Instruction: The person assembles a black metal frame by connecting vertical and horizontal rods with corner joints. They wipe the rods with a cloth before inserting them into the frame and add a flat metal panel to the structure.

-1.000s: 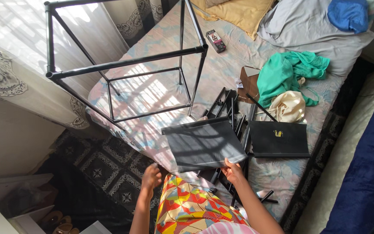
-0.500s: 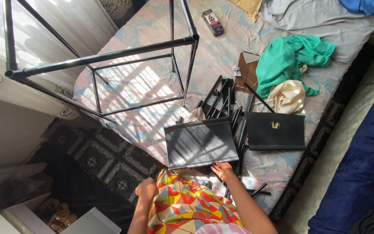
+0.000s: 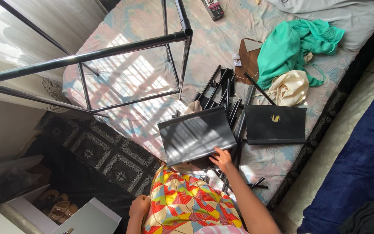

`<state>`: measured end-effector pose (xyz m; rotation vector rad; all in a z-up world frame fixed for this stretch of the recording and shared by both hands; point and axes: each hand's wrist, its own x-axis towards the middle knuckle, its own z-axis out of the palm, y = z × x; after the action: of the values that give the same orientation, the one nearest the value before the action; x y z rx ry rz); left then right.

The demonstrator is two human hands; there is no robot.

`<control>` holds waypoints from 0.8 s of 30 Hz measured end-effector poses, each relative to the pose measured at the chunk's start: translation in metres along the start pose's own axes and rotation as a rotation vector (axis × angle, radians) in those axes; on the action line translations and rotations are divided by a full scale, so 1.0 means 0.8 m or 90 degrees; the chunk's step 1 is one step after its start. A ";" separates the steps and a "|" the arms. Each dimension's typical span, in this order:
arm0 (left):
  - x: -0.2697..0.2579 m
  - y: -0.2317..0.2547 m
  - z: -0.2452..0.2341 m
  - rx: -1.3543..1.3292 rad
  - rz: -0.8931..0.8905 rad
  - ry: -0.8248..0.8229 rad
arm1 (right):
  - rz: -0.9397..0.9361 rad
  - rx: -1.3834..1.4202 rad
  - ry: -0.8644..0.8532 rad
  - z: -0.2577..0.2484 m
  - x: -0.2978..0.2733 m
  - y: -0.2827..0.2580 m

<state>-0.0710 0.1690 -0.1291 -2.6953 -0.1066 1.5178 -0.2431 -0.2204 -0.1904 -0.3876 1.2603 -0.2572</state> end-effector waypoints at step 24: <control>0.001 0.005 0.011 -0.127 0.083 0.028 | -0.495 -0.187 0.102 0.191 0.000 -0.365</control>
<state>-0.0776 0.1648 -0.1346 -2.9427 -0.0863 1.5588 -0.0904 -0.4636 -0.0287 -1.1288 1.2581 -0.7757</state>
